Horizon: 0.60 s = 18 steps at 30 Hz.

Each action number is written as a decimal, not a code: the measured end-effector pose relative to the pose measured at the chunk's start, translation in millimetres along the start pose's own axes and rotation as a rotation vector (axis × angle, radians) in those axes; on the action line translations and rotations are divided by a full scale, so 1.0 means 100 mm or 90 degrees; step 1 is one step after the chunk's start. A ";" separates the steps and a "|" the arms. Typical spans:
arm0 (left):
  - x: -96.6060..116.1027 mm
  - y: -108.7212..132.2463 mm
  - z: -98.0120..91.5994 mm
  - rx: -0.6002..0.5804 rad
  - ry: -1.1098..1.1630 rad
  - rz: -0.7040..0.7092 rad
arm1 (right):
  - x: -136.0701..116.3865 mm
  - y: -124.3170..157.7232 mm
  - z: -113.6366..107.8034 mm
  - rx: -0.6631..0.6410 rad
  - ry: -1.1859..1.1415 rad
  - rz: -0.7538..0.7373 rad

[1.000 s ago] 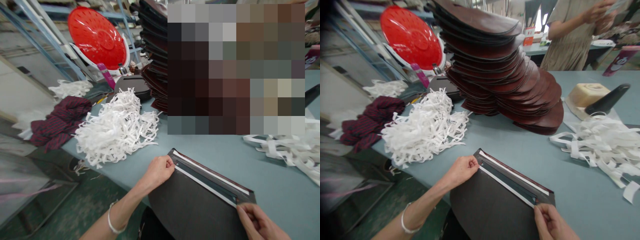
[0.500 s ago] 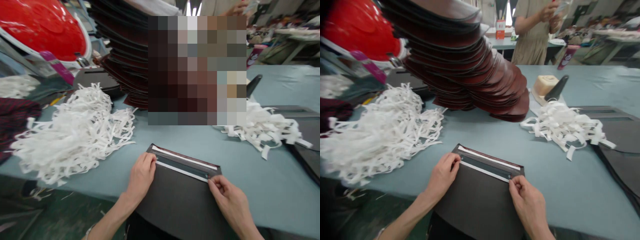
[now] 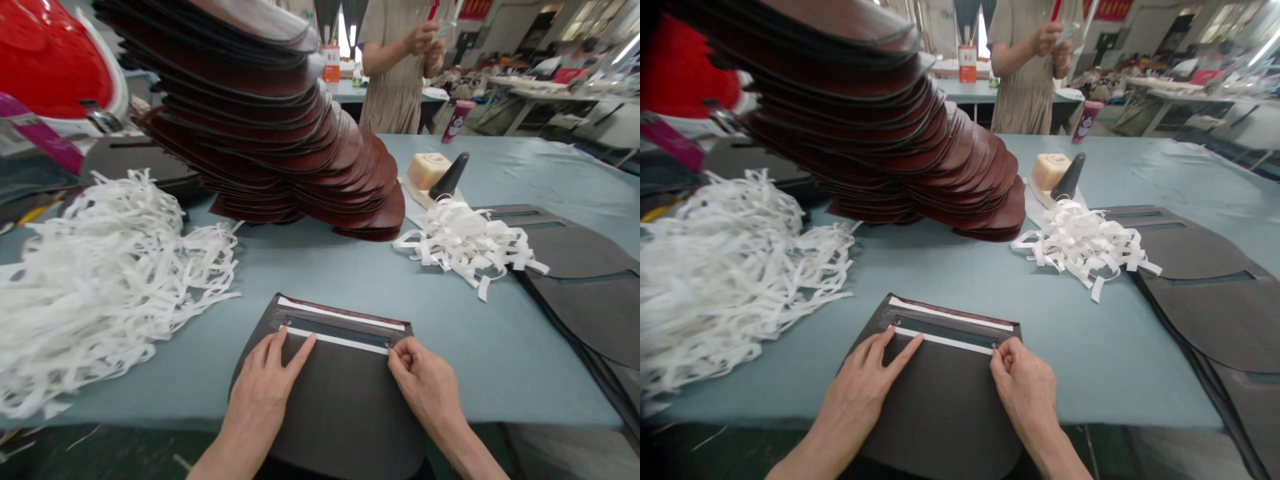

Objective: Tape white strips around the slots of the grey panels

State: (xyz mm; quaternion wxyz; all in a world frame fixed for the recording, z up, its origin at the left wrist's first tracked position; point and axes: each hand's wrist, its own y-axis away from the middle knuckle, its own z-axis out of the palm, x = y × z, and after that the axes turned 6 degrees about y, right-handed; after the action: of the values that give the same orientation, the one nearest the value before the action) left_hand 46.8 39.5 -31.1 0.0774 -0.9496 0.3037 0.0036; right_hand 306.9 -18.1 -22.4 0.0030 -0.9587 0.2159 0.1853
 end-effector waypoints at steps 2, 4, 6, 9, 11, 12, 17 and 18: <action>0.02 -0.03 -0.02 -0.001 -0.021 0.007 | -0.01 -0.01 0.00 -0.011 0.014 0.008; 0.04 -0.05 -0.01 0.003 -0.032 0.014 | -0.02 -0.01 -0.01 -0.015 0.030 0.011; 0.08 -0.08 0.01 0.013 -0.035 0.028 | -0.03 -0.01 -0.01 -0.014 0.046 0.012; 0.20 -0.12 0.03 0.006 -0.031 0.055 | -0.06 -0.02 -0.04 -0.023 0.065 0.019; 0.29 -0.15 0.02 -0.016 -0.027 0.057 | -0.08 -0.04 -0.05 -0.033 0.078 0.022; 0.33 -0.17 0.02 -0.026 -0.024 0.055 | -0.08 -0.04 -0.05 -0.035 0.087 0.023; 0.45 -0.20 0.03 -0.006 -0.002 0.075 | -0.07 -0.02 -0.01 -0.017 0.121 0.018; 0.47 -0.20 0.06 0.023 0.007 0.089 | -0.05 -0.01 0.00 -0.008 0.117 0.005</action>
State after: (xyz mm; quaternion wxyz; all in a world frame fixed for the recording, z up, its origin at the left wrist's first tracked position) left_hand 97.0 29.3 -36.8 0.0925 -0.9245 0.3697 -0.0015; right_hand 302.9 -15.5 -20.6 -0.0238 -0.9708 0.2177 0.0976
